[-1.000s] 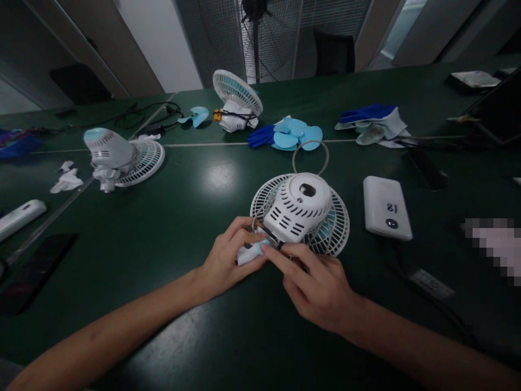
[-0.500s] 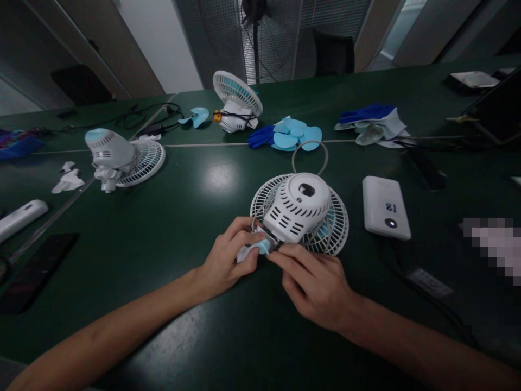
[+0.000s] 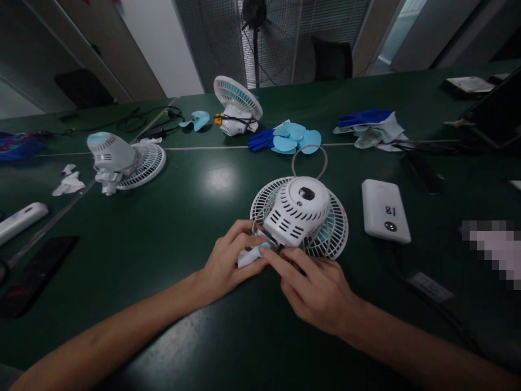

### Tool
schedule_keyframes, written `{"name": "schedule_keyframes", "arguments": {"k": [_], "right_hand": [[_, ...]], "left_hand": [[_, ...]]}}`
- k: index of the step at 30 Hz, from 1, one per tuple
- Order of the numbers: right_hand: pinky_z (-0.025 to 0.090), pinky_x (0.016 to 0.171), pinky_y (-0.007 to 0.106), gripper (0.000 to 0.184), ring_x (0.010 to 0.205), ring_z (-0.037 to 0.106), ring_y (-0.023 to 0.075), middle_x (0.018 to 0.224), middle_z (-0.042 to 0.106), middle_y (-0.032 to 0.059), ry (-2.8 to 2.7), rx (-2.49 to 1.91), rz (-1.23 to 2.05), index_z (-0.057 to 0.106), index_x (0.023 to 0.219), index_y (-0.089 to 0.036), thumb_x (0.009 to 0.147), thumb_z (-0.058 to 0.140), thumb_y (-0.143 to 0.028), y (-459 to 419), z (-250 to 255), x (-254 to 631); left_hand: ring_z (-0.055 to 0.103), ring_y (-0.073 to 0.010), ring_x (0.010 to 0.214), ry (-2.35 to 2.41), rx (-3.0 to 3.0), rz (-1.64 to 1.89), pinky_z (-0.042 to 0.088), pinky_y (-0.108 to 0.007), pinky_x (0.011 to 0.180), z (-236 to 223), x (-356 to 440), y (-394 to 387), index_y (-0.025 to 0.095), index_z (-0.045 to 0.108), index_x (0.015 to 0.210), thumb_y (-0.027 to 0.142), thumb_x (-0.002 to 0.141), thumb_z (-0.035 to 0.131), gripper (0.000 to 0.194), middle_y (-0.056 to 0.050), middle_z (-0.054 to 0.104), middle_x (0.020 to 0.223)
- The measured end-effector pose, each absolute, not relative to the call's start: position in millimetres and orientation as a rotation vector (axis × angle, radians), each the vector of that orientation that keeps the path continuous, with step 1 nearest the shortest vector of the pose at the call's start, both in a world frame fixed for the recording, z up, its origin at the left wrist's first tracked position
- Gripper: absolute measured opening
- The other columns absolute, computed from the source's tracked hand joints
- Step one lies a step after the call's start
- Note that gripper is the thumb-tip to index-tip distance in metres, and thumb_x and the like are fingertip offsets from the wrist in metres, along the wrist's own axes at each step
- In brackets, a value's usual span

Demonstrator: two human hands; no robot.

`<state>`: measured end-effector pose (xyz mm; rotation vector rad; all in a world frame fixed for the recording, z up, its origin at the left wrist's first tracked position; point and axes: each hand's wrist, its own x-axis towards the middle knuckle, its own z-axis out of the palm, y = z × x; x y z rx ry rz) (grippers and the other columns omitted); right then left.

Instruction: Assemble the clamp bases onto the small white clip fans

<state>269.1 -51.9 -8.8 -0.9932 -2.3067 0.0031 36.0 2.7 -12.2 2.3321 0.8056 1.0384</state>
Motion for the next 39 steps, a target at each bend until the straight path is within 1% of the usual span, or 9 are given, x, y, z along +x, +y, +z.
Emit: {"name": "schedule_keyframes", "arguments": {"k": [5,11,17,21,24,26,30,36,39], "right_hand": [[0.054,0.065,0.032,0.042,0.077,0.068,0.0161,0.108,0.072,0.0075,-2.251,-1.038,0.041,0.055,0.142,-0.01,0.101,0.05,-0.014,-52.8,-7.5,267.2],[0.053,0.065,0.03,0.037,0.076,0.068,0.015,0.105,0.073,0.0054,-2.212,-1.026,0.142,0.058,0.137,-0.014,0.1,0.05,-0.014,-51.5,-8.1,268.8],[0.054,0.072,0.031,0.036,0.083,0.071,0.0162,0.111,0.074,0.0055,-2.254,-0.979,0.158,0.063,0.132,-0.017,0.099,0.051,-0.014,-52.0,-8.3,269.3],[0.055,0.071,0.031,0.035,0.083,0.07,0.0154,0.11,0.073,0.0057,-2.222,-0.926,0.143,0.064,0.131,-0.017,0.099,0.051,-0.014,-52.3,-9.1,270.1],[0.055,0.07,0.029,0.041,0.085,0.071,0.0148,0.112,0.072,0.0069,-2.195,-0.933,0.133,0.059,0.138,-0.018,0.1,0.049,-0.012,-51.0,-10.8,272.2],[0.055,0.066,0.029,0.046,0.081,0.07,0.0148,0.111,0.072,0.0067,-2.242,-0.95,0.098,0.055,0.144,-0.02,0.1,0.048,-0.012,-50.4,-11.2,272.8],[0.055,0.062,0.032,0.052,0.071,0.067,0.015,0.108,0.072,0.0056,-2.315,-0.998,0.069,0.051,0.151,-0.02,0.1,0.047,-0.013,-51.2,-10.0,271.2],[0.056,0.067,0.032,0.046,0.079,0.07,0.0168,0.111,0.073,0.009,-2.241,-1.021,0.097,0.052,0.145,-0.013,0.1,0.048,-0.013,-50.8,-7.3,268.2],[0.057,0.068,0.032,0.042,0.081,0.071,0.0174,0.111,0.074,0.0089,-2.214,-1.017,0.13,0.054,0.141,-0.013,0.1,0.049,-0.012,-50.2,-7.3,267.8]], "left_hand": [[0.066,-0.022,0.112,0.774,2.344,1.039,0.059,-0.033,0.09,-10.4,35.8,3.5,0.022,0.06,0.126,0.022,0.098,0.067,0.029,-0.012,0.059,0.127],[0.062,-0.0221,0.118,0.754,2.327,1.037,0.057,-0.036,0.096,-10.5,34.6,4.0,0.022,0.06,0.129,0.018,0.1,0.062,0.029,-0.011,0.057,0.131],[0.064,-0.0213,0.114,0.774,2.303,1.06,0.057,-0.037,0.094,-7.9,36.1,2.8,0.02,0.063,0.126,0.014,0.102,0.056,0.025,-0.011,0.059,0.127],[0.064,-0.0228,0.115,0.778,2.318,1.055,0.057,-0.037,0.094,-9.9,35.0,4.4,0.021,0.063,0.125,0.021,0.1,0.064,0.026,-0.012,0.06,0.129],[0.066,-0.024,0.114,0.78,2.341,1.05,0.059,-0.036,0.091,-12.2,34.5,5.2,0.021,0.062,0.125,0.031,0.09,0.079,0.04,-0.012,0.061,0.129],[0.066,-0.0242,0.114,0.795,2.355,1.052,0.059,-0.036,0.091,-13.2,34.8,5.0,0.021,0.061,0.123,0.031,0.087,0.083,0.044,-0.012,0.061,0.128],[0.066,-0.0226,0.115,0.829,2.351,1.04,0.059,-0.036,0.092,-13.5,35.9,3.5,0.023,0.06,0.124,0.023,0.093,0.075,0.034,-0.011,0.06,0.13],[0.066,-0.0229,0.112,0.81,2.396,1.045,0.062,-0.035,0.088,-12.9,35.5,3.9,0.023,0.059,0.127,0.024,0.095,0.069,0.033,-0.012,0.06,0.128],[0.066,-0.0224,0.113,0.792,2.381,1.039,0.061,-0.035,0.09,-13.5,34.4,4.7,0.023,0.059,0.128,0.022,0.097,0.066,0.032,-0.012,0.059,0.13]]}}
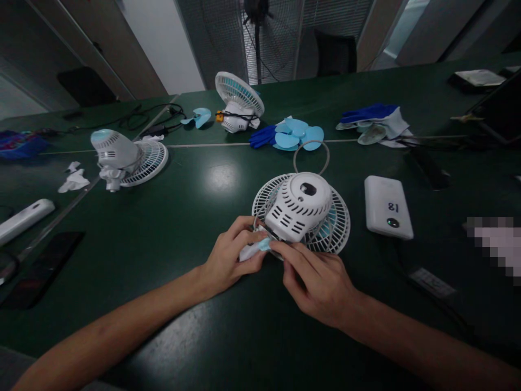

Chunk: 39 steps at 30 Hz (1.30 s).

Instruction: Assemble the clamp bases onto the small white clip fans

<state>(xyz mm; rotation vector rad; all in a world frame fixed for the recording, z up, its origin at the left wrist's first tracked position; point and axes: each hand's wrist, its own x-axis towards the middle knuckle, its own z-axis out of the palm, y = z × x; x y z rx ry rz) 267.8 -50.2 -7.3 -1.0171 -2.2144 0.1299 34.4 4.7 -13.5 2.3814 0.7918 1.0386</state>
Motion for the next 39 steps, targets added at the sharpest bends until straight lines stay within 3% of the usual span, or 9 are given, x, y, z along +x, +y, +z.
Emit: {"name": "schedule_keyframes", "arguments": {"k": [13,20,39], "right_hand": [[0.056,0.072,0.032,0.036,0.084,0.072,0.0161,0.105,0.074,0.0045,-2.175,-1.007,0.221,0.057,0.135,-0.016,0.099,0.053,-0.015,-52.1,-8.8,267.0],[0.055,0.068,0.031,0.05,0.081,0.07,0.0154,0.117,0.072,0.0063,-2.275,-0.955,0.106,0.051,0.147,-0.021,0.098,0.051,-0.014,-52.1,-11.0,270.4],[0.056,0.068,0.033,0.052,0.08,0.07,0.0153,0.118,0.071,0.0057,-2.266,-1.036,0.098,0.05,0.151,-0.02,0.1,0.05,-0.014,-53.3,-10.6,267.3]], "left_hand": [[0.065,-0.022,0.115,0.775,2.361,1.054,0.059,-0.038,0.092,-6.0,36.8,2.6,0.021,0.061,0.127,0.017,0.101,0.059,0.026,-0.012,0.06,0.129],[0.066,-0.0233,0.113,0.796,2.379,1.075,0.06,-0.035,0.088,-9.3,36.4,4.1,0.021,0.062,0.123,0.026,0.093,0.076,0.034,-0.012,0.062,0.127],[0.068,-0.0222,0.111,0.8,2.425,1.088,0.062,-0.034,0.088,-10.8,37.5,4.4,0.022,0.06,0.126,0.023,0.091,0.075,0.038,-0.012,0.062,0.127]]}}
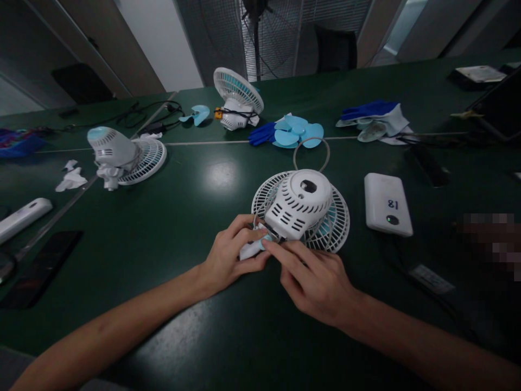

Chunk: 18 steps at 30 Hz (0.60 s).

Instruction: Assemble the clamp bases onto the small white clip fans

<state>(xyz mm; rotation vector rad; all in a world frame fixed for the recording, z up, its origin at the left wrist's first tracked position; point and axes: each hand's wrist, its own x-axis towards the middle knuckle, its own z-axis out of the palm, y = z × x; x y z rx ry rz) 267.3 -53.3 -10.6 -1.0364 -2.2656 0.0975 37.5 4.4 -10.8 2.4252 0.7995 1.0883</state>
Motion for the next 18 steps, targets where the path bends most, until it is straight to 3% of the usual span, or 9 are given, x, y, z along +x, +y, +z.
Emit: {"name": "schedule_keyframes", "arguments": {"k": [18], "right_hand": [[0.055,0.071,0.031,0.036,0.086,0.072,0.017,0.114,0.074,0.0066,-2.189,-1.03,0.151,0.057,0.134,-0.015,0.098,0.052,-0.013,-53.5,-9.8,266.2]], "left_hand": [[0.065,-0.022,0.115,0.781,2.425,1.058,0.06,-0.034,0.091,-4.5,36.7,3.4,0.018,0.062,0.126,0.02,0.102,0.059,0.024,-0.013,0.061,0.127]]}}
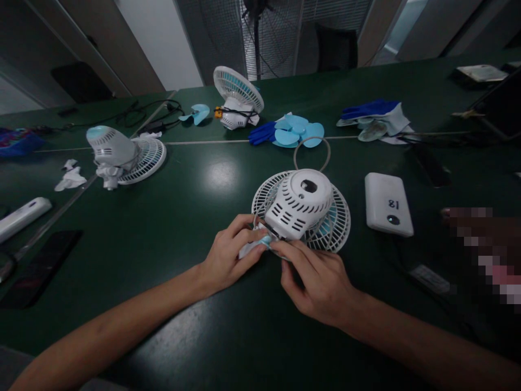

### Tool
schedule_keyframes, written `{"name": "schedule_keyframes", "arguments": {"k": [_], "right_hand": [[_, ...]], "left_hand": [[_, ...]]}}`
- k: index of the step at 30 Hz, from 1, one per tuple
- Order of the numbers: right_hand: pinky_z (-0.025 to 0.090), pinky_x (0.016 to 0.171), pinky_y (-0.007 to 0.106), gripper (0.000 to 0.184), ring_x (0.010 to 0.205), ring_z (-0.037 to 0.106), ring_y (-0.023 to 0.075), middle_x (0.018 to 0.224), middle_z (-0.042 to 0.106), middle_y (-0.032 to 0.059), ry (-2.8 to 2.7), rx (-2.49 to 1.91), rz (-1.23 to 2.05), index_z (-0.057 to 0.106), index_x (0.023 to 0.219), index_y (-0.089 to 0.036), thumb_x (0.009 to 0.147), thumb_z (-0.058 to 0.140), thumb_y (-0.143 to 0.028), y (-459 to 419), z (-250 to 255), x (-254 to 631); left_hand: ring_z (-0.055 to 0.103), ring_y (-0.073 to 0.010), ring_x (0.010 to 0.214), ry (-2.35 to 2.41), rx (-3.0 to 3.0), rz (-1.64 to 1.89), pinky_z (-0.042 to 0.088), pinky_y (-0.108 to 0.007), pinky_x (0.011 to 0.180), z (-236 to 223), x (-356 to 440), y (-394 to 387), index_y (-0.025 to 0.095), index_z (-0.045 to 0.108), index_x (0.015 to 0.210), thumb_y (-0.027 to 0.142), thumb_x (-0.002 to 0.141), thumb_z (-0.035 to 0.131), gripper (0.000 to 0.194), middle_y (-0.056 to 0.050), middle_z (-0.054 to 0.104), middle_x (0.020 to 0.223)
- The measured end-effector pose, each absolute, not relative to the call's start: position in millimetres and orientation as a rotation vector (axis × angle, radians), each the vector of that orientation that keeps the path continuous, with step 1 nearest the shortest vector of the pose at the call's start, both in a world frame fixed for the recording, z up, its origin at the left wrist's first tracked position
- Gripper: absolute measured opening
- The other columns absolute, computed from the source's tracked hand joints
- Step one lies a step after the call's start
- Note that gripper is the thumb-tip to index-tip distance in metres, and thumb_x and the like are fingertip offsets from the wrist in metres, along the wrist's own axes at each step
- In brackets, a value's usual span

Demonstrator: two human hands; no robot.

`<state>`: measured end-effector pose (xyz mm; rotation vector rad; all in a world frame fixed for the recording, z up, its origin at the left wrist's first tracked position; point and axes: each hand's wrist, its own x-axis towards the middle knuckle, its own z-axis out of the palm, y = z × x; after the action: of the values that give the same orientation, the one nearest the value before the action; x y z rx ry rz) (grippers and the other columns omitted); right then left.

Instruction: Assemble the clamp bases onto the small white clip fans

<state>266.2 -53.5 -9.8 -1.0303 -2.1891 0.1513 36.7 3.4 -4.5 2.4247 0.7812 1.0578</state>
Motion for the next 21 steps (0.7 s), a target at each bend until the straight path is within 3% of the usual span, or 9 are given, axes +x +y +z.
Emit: {"name": "schedule_keyframes", "arguments": {"k": [8,15,21], "right_hand": [[0.056,0.075,0.031,0.031,0.092,0.072,0.0168,0.114,0.074,0.0059,-2.22,-0.918,0.187,0.064,0.127,-0.015,0.098,0.052,-0.013,-49.5,-8.9,268.0],[0.056,0.066,0.031,0.05,0.081,0.071,0.0152,0.115,0.072,0.0063,-2.24,-0.959,0.112,0.052,0.149,-0.02,0.1,0.047,-0.012,-49.5,-10.0,270.5],[0.053,0.061,0.032,0.053,0.071,0.068,0.0152,0.105,0.073,0.0045,-2.279,-1.008,0.088,0.049,0.151,-0.019,0.099,0.046,-0.011,-51.2,-10.9,267.8]], "left_hand": [[0.066,-0.0202,0.112,0.799,2.373,1.085,0.058,-0.032,0.092,-6.1,37.1,3.9,0.018,0.064,0.123,0.016,0.101,0.06,0.022,-0.012,0.062,0.124],[0.067,-0.0227,0.112,0.778,2.42,1.09,0.06,-0.033,0.088,-9.5,36.3,5.5,0.02,0.061,0.123,0.03,0.09,0.079,0.039,-0.012,0.062,0.126],[0.067,-0.0219,0.114,0.81,2.417,1.069,0.06,-0.033,0.09,-9.1,37.4,3.7,0.021,0.06,0.124,0.022,0.094,0.073,0.032,-0.012,0.062,0.127]]}}
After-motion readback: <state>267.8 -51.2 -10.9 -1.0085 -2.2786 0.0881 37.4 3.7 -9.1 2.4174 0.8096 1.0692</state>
